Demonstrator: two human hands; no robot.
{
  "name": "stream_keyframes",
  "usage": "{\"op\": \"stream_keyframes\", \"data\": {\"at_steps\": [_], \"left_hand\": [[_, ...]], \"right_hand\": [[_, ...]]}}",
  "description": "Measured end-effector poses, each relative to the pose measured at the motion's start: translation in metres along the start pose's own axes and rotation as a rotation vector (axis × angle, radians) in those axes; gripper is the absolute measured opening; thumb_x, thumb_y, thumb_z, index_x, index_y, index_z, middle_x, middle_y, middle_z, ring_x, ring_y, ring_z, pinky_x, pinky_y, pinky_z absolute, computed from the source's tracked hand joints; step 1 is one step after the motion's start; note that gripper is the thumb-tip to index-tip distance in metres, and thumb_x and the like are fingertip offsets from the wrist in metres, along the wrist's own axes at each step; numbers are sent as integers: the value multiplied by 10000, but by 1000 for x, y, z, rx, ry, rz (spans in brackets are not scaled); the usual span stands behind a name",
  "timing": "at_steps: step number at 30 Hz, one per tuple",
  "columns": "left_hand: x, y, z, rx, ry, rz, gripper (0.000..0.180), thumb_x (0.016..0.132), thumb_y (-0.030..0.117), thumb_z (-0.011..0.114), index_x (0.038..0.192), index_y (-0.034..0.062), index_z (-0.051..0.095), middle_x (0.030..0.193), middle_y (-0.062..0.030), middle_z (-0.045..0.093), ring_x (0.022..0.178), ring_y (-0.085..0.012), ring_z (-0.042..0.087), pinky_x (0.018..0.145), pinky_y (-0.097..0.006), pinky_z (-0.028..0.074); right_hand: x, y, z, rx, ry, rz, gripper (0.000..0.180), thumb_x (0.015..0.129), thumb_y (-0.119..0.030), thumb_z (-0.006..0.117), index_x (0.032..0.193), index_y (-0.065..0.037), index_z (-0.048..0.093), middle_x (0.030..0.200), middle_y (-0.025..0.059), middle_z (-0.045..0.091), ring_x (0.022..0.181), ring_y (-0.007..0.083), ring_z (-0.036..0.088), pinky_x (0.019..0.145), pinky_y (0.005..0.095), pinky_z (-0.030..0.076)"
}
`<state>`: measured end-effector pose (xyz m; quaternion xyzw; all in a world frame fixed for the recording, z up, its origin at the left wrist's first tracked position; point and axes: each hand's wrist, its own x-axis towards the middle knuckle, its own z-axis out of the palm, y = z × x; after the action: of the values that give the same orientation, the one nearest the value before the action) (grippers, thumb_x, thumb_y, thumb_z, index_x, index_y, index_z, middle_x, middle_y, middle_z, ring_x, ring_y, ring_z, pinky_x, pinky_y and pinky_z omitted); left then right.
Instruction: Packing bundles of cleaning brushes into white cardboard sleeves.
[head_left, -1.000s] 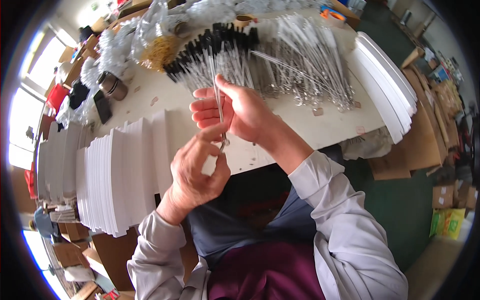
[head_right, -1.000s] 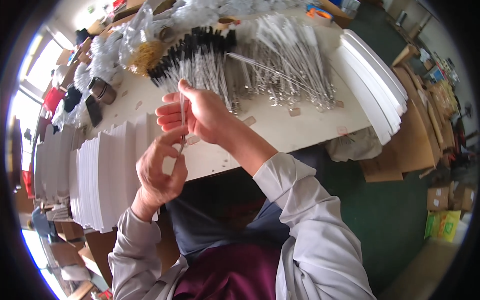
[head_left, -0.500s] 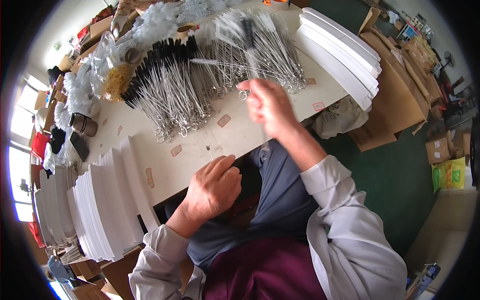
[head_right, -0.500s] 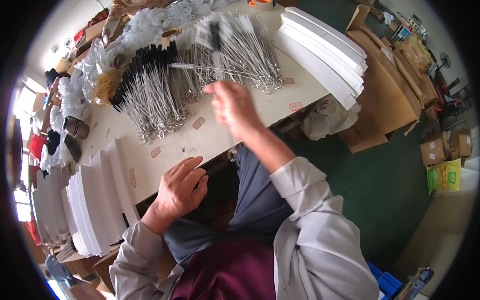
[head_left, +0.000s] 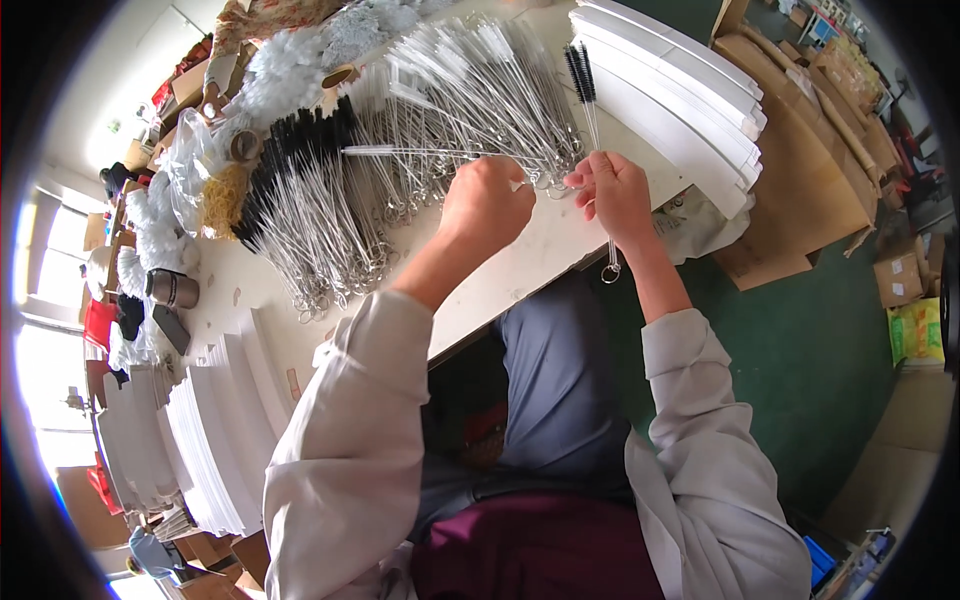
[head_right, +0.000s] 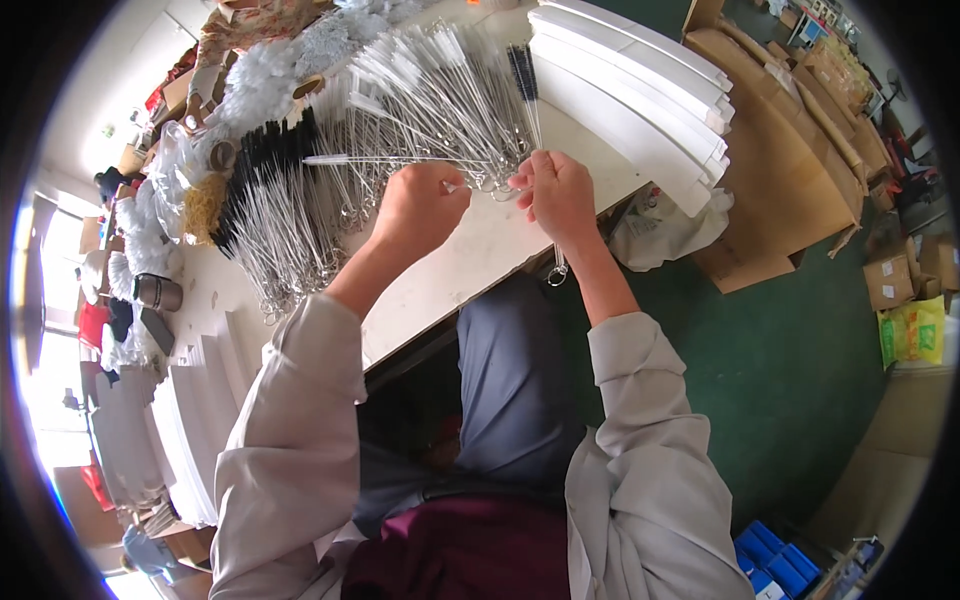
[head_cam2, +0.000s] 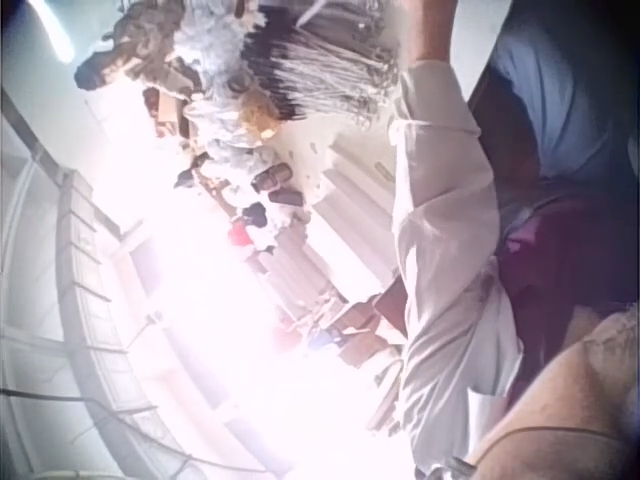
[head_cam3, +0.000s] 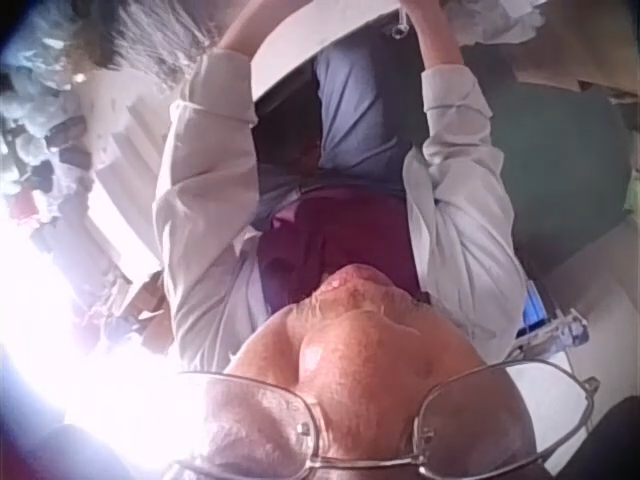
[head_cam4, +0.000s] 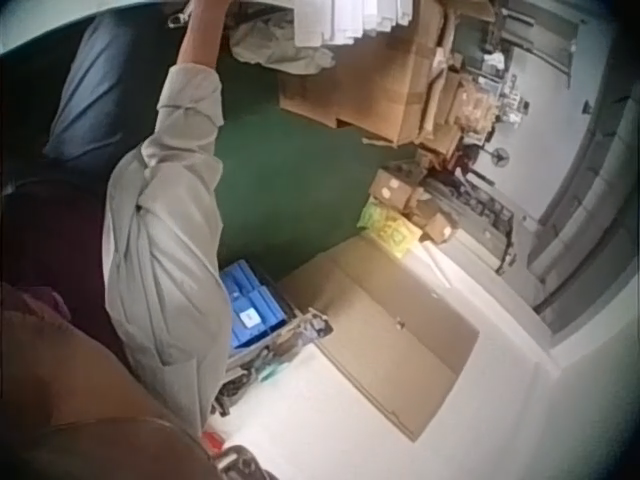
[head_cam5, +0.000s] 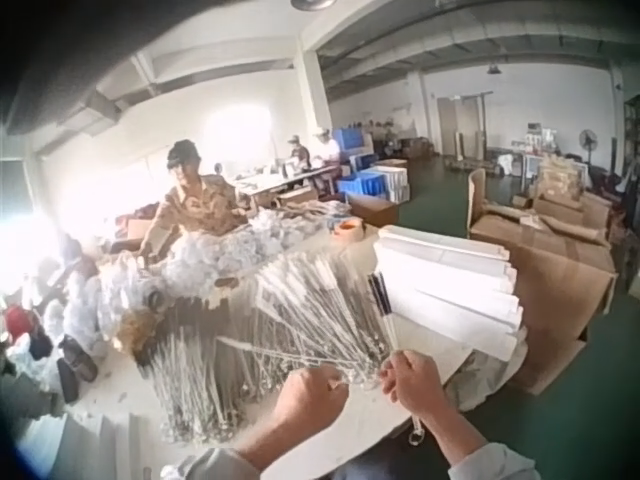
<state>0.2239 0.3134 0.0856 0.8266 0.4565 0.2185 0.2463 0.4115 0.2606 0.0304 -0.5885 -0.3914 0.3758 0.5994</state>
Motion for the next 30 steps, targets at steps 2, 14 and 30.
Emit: {"op": "stream_keyframes", "data": {"at_steps": [2, 14, 30], "left_hand": [[19, 1, 17, 128, -65, -123, 221, 860, 135, 661, 863, -80, 711, 805, -245, 734, 733, -373, 746, 716, -439, 624], [33, 16, 47, -430, -110, -604, 174, 862, 70, 669, 810, -90, 713, 714, -178, 716, 555, -231, 708, 457, -357, 616], [-21, -5, 2, -475, 114, -232, 179, 861, 100, 632, 856, -70, 690, 678, -115, 689, 592, -151, 683, 556, -318, 588]], "right_hand": [[0, 6, -6, 19, 5, -16, 369, 1100, -269, 475, 940, 18, 645, 845, 136, 746, 548, 133, 636, 458, 288, 495], [-7, 12, -1, -92, 47, -164, 379, 1101, -245, 498, 886, 22, 657, 776, 94, 732, 547, 165, 662, 544, 320, 538], [-4, 14, -7, -45, 30, -98, 348, 1093, -241, 491, 903, 4, 648, 772, 100, 719, 530, 135, 628, 493, 294, 500]]}}
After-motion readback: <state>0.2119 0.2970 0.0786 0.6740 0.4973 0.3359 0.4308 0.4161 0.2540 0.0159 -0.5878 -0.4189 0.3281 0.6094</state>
